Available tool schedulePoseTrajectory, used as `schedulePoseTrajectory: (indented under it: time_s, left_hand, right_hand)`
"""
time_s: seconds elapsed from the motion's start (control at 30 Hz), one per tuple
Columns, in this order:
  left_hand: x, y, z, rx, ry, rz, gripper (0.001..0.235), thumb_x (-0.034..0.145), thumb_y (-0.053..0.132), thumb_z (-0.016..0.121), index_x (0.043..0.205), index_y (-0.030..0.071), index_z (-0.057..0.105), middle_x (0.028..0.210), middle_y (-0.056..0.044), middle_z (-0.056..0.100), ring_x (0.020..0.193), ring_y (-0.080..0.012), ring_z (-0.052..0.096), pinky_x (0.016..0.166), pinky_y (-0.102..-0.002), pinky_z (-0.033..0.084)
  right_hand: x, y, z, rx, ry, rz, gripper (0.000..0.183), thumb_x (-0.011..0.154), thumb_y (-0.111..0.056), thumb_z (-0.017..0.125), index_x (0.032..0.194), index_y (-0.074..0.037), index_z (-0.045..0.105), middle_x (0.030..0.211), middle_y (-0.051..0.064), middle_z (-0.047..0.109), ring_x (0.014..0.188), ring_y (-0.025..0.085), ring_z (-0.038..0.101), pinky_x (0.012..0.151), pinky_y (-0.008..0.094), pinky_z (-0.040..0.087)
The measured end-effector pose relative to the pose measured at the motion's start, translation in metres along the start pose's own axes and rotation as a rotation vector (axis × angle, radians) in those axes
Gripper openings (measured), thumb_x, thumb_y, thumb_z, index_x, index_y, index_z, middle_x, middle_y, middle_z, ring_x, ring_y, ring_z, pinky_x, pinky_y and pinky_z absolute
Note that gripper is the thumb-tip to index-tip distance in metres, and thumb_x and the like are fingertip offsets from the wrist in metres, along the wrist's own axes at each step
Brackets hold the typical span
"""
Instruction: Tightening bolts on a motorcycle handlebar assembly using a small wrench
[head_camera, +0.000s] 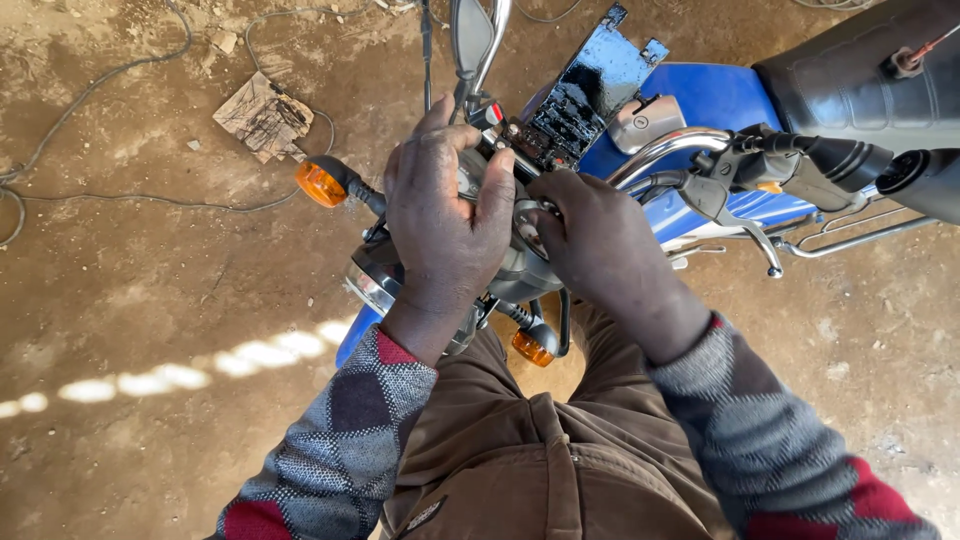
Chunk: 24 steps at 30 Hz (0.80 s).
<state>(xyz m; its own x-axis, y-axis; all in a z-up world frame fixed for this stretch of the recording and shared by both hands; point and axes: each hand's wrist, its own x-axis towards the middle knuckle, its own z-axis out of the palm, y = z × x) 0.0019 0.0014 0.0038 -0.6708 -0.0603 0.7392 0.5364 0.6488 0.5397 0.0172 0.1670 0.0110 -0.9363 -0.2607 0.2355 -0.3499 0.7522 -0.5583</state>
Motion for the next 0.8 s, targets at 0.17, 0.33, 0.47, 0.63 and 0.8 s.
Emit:
schedulePoseTrajectory:
  time_s: [0.17, 0.33, 0.47, 0.63, 0.8]
  left_hand:
    - [0.001, 0.000, -0.001, -0.009, 0.014, 0.001, 0.024, 0.100, 0.026, 0.066, 0.111, 0.005, 0.062, 0.135, -0.022, 0.064, 0.128, -0.0371, 0.064, 0.108, -0.051, 0.047]
    - [0.004, 0.004, -0.005, -0.056, -0.015, 0.004, 0.020, 0.100, 0.020, 0.064, 0.110, 0.003, 0.061, 0.130, -0.024, 0.066, 0.126, -0.0367, 0.063, 0.107, -0.049, 0.045]
    - [0.003, 0.002, -0.004, -0.025, -0.002, 0.013, 0.022, 0.100, 0.021, 0.063, 0.109, 0.001, 0.061, 0.123, -0.022, 0.067, 0.127, -0.0366, 0.062, 0.106, -0.049, 0.045]
    - [0.000, -0.001, 0.001, -0.013, -0.023, -0.014, 0.023, 0.100, 0.024, 0.069, 0.111, 0.006, 0.061, 0.135, -0.020, 0.063, 0.128, -0.0367, 0.063, 0.110, -0.052, 0.045]
    - [0.005, 0.006, -0.002, -0.013, -0.004, 0.021, 0.023, 0.099, 0.019, 0.071, 0.110, 0.003, 0.061, 0.123, -0.017, 0.067, 0.118, -0.0341, 0.066, 0.104, -0.046, 0.048]
  right_hand:
    - [0.044, 0.009, 0.007, -0.142, -0.036, -0.127, 0.030, 0.106, -0.031, 0.058, 0.093, -0.005, 0.053, 0.071, 0.017, 0.065, 0.059, 0.044, 0.062, 0.049, 0.053, 0.043]
    - [0.088, 0.017, 0.008, -0.221, -0.048, -0.013, 0.035, 0.101, -0.044, 0.070, 0.101, -0.009, 0.064, 0.082, 0.019, 0.070, 0.075, 0.045, 0.066, 0.055, 0.057, 0.046]
    - [0.049, 0.002, -0.013, -0.278, 0.000, -0.005, 0.037, 0.104, -0.045, 0.064, 0.101, -0.008, 0.057, 0.081, 0.021, 0.069, 0.071, 0.050, 0.065, 0.052, 0.060, 0.045]
    - [-0.021, 0.021, -0.015, 0.761, 0.711, 0.163, 0.016, 0.108, 0.004, 0.062, 0.101, -0.005, 0.051, 0.089, 0.014, 0.065, 0.053, 0.016, 0.059, 0.045, 0.024, 0.048]
    - [-0.053, 0.033, 0.006, 0.813, 0.671, 0.361, 0.016, 0.103, 0.003, 0.065, 0.103, -0.007, 0.053, 0.089, 0.009, 0.065, 0.059, 0.014, 0.065, 0.054, 0.027, 0.060]
